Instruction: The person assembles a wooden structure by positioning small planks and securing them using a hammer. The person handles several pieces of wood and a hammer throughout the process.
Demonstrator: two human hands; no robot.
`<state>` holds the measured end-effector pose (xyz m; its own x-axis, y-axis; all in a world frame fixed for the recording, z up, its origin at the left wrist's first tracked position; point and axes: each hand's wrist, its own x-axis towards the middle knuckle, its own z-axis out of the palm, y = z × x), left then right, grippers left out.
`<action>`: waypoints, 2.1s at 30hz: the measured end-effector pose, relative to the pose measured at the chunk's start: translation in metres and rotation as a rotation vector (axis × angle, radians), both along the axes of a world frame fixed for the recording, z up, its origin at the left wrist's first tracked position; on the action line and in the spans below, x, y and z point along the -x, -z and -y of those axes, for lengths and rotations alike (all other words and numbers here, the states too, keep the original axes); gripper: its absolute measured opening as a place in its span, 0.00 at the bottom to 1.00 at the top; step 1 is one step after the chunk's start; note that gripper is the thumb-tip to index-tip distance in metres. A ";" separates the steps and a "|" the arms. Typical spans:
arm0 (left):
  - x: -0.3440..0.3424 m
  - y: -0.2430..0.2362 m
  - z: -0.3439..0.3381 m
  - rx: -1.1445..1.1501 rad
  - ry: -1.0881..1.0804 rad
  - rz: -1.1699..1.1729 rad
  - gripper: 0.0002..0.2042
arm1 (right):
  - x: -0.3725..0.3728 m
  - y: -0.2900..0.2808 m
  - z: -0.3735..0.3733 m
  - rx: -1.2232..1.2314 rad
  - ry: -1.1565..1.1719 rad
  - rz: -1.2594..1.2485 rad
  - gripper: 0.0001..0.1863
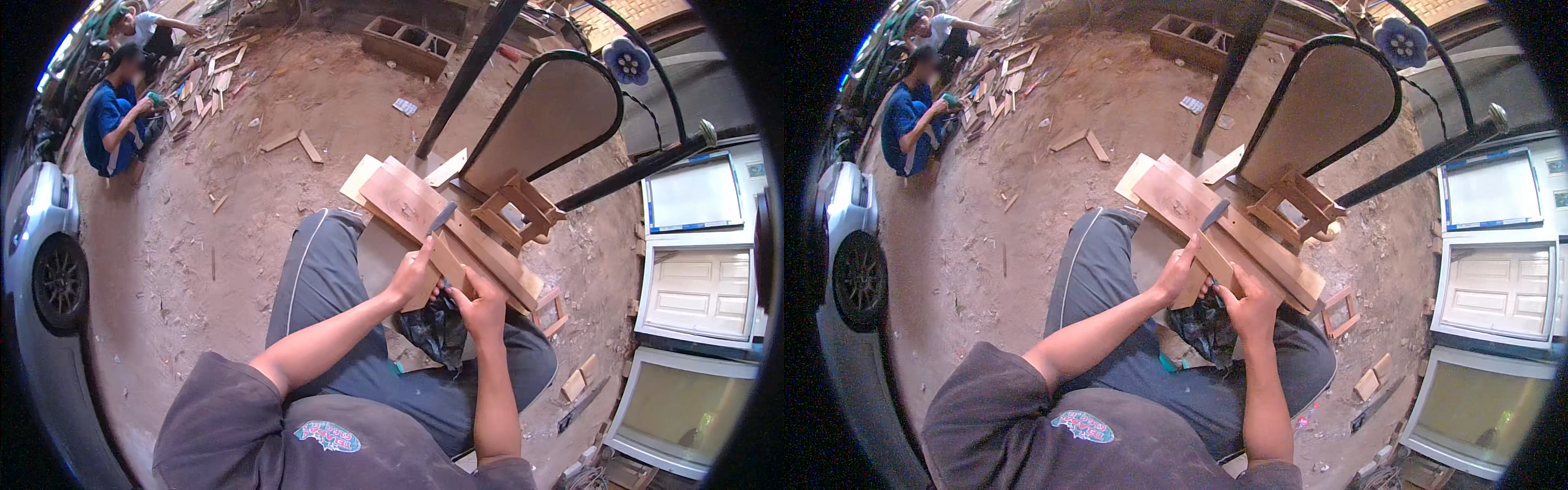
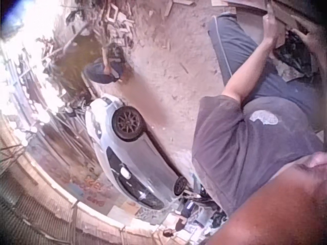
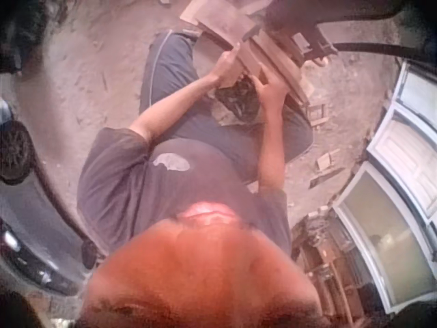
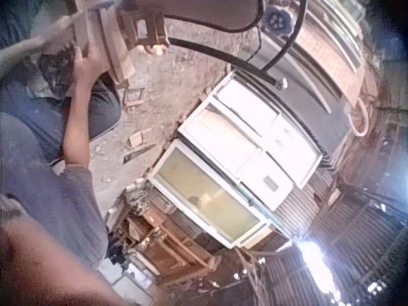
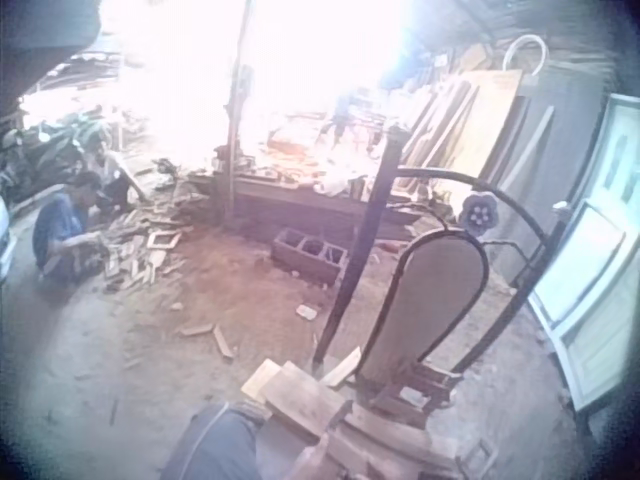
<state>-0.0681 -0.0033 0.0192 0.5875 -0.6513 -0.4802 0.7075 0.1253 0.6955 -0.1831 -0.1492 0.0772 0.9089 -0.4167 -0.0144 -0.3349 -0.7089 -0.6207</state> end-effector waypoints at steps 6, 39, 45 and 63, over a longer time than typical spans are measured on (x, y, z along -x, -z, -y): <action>0.005 0.003 0.004 -0.005 0.007 0.059 0.27 | -0.001 0.005 0.002 0.064 -0.088 0.053 0.31; 0.008 0.008 0.006 -0.014 0.243 0.214 0.20 | -0.009 -0.002 -0.007 -0.078 -0.150 0.096 0.36; 0.009 0.013 0.008 0.035 0.223 0.096 0.26 | -0.008 0.004 -0.015 -0.048 -0.072 0.105 0.34; 0.010 0.013 0.006 0.042 0.117 -0.032 0.33 | -0.009 -0.004 -0.022 0.055 -0.117 0.067 0.36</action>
